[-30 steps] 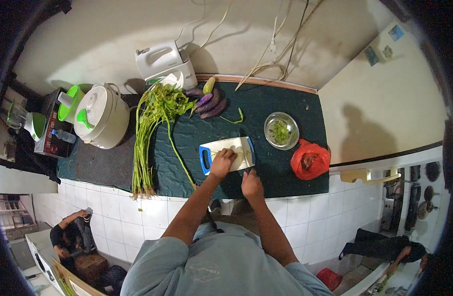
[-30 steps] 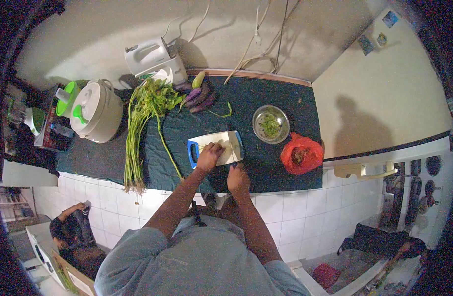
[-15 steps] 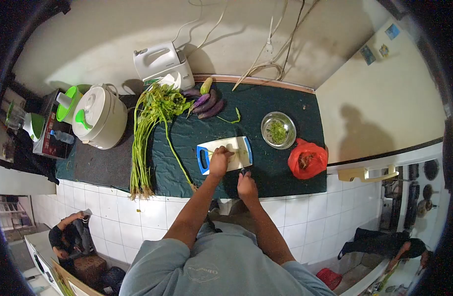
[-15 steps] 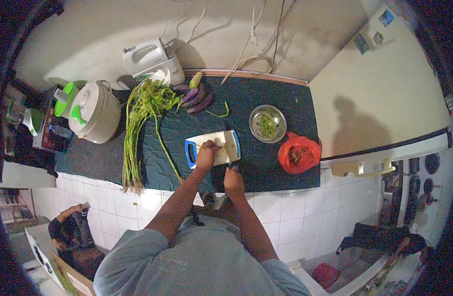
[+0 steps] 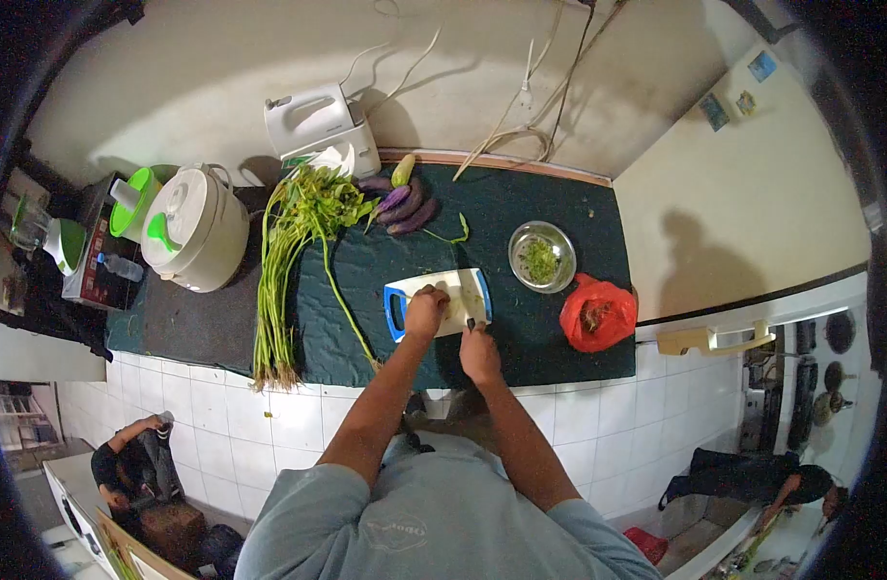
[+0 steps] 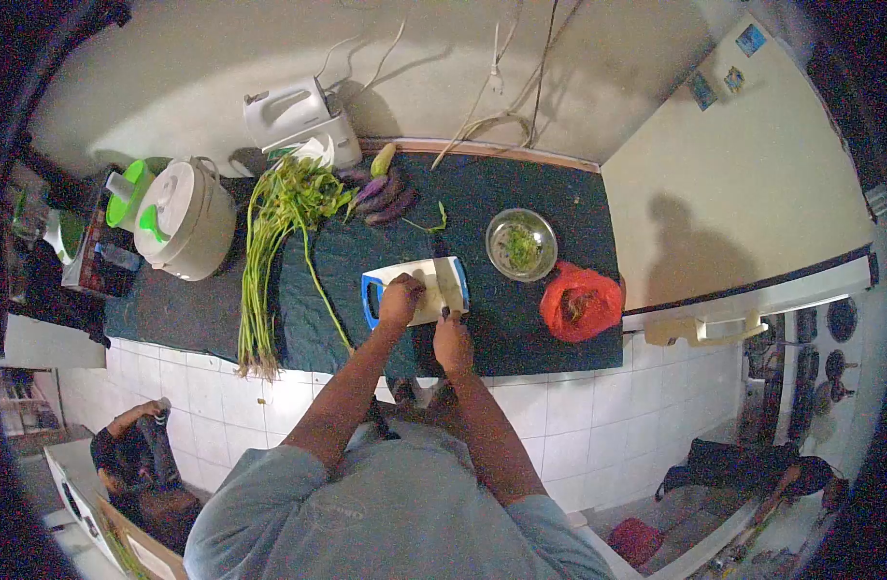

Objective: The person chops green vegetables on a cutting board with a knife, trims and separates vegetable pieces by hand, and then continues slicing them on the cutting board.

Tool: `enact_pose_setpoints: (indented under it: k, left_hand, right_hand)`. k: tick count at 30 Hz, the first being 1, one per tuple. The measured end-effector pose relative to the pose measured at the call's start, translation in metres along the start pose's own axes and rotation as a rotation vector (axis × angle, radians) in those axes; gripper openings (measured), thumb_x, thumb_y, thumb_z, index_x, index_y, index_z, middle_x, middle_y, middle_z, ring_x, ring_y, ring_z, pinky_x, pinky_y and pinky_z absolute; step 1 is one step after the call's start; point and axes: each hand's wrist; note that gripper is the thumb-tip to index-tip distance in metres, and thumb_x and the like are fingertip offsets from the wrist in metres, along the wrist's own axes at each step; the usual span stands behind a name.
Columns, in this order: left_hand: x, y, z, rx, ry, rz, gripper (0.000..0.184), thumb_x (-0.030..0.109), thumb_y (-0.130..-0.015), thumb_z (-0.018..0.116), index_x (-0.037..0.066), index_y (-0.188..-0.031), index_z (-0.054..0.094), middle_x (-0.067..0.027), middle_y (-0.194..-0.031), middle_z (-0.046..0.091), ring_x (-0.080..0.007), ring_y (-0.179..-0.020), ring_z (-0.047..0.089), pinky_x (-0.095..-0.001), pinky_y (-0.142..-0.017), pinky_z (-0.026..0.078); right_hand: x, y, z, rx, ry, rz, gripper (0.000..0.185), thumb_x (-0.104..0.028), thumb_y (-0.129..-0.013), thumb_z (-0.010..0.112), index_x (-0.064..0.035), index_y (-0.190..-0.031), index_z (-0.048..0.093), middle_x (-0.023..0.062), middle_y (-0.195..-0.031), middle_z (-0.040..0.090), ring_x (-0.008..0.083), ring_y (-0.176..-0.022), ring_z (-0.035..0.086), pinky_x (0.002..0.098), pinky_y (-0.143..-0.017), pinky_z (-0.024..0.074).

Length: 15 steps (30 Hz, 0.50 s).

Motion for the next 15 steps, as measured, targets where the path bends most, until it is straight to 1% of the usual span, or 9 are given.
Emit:
enact_pose_setpoints:
  k: [2,4,5,7,9,10,12,13,15]
  left_hand:
    - [-0.004,0.001,0.003,0.005,0.008,0.050,0.012,0.009,-0.077,0.065,0.007,-0.087,0.072,-0.0130,-0.091,0.065,-0.0329,-0.091,0.064,-0.0408,-0.081,0.053]
    - [0.001,0.003,-0.001,-0.049,-0.208,0.098,0.014,0.011,-0.079,0.063,0.009,-0.089,0.072,-0.0107,-0.093,0.064,-0.0301,-0.095,0.063,-0.0394,-0.080,0.054]
    - [0.003,0.003,-0.002,-0.047,-0.206,0.097,0.014,0.011,-0.079,0.063,0.009,-0.089,0.072,-0.0107,-0.093,0.064,-0.0301,-0.095,0.063,-0.0394,-0.080,0.054]
    - [-0.001,0.005,-0.001,-0.038,-0.274,0.193,0.016,0.013,-0.080,0.061,0.009,-0.092,0.072,-0.0086,-0.100,0.062,-0.0277,-0.098,0.061,-0.0385,-0.080,0.054]
    - [0.000,0.009,0.000,-0.045,-0.278,0.206,0.017,0.012,-0.080,0.060,0.009,-0.092,0.072,-0.0085,-0.101,0.062,-0.0277,-0.098,0.061,-0.0384,-0.082,0.054]
    - [0.000,0.010,-0.002,-0.054,-0.285,0.227,0.018,0.011,-0.079,0.060,0.009,-0.092,0.072,-0.0084,-0.102,0.061,-0.0277,-0.098,0.060,-0.0383,-0.083,0.054]
    - [0.000,0.013,-0.006,-0.063,-0.307,0.228,0.019,0.011,-0.079,0.059,0.009,-0.093,0.072,-0.0084,-0.102,0.060,-0.0279,-0.099,0.059,-0.0382,-0.084,0.053]
    - [0.001,0.013,-0.006,-0.066,-0.322,0.233,0.021,0.011,-0.079,0.058,0.009,-0.094,0.072,-0.0084,-0.103,0.060,-0.0281,-0.099,0.059,-0.0382,-0.086,0.052]
    - [0.001,0.014,-0.006,-0.075,-0.333,0.229,0.022,0.010,-0.079,0.059,0.009,-0.095,0.073,-0.0087,-0.102,0.060,-0.0281,-0.100,0.058,-0.0380,-0.087,0.052]
  right_hand:
    - [-0.006,-0.008,-0.013,0.026,-0.008,-0.090,0.037,-0.028,-0.098,0.045,0.0073,-0.110,0.049,0.0295,-0.091,0.066,0.0456,-0.087,0.066,0.0539,-0.075,0.0534]
    - [-0.009,-0.007,-0.019,0.039,0.008,-0.112,0.037,-0.028,-0.098,0.046,0.0072,-0.109,0.049,0.0297,-0.090,0.066,0.0459,-0.087,0.065,0.0547,-0.077,0.0529]
    - [-0.008,-0.001,-0.021,0.034,-0.010,-0.127,0.037,-0.028,-0.098,0.046,0.0072,-0.109,0.049,0.0303,-0.088,0.066,0.0459,-0.087,0.065,0.0545,-0.076,0.0529]
    - [-0.003,0.007,-0.014,0.023,-0.026,-0.141,0.037,-0.028,-0.098,0.046,0.0073,-0.108,0.049,0.0309,-0.087,0.065,0.0460,-0.086,0.065,0.0543,-0.076,0.0530]
    - [-0.005,0.014,-0.003,0.000,-0.016,0.019,0.038,-0.028,-0.099,0.044,0.0092,-0.107,0.050,0.0335,-0.091,0.065,0.0476,-0.086,0.065,0.0532,-0.076,0.0527]
    - [-0.007,0.013,-0.004,-0.004,-0.020,0.018,0.038,-0.028,-0.099,0.044,0.0092,-0.107,0.050,0.0335,-0.091,0.065,0.0476,-0.086,0.065,0.0532,-0.076,0.0527]
    - [-0.010,0.006,-0.010,0.021,-0.063,-0.041,0.037,-0.028,-0.098,0.047,0.0082,-0.105,0.050,0.0321,-0.087,0.065,0.0462,-0.087,0.065,0.0543,-0.077,0.0527]
    - [-0.007,-0.001,-0.008,0.088,-0.058,-0.122,0.038,-0.028,-0.098,0.047,0.0090,-0.106,0.050,0.0318,-0.087,0.065,0.0464,-0.085,0.066,0.0539,-0.075,0.0533]
    - [-0.006,-0.004,-0.010,0.077,-0.032,-0.128,0.038,-0.028,-0.098,0.047,0.0093,-0.107,0.049,0.0317,-0.087,0.065,0.0462,-0.084,0.066,0.0534,-0.074,0.0537]
Point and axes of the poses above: each hand's wrist, its own y-axis away from the middle knuckle, its own z-axis out of the palm, x = y × z
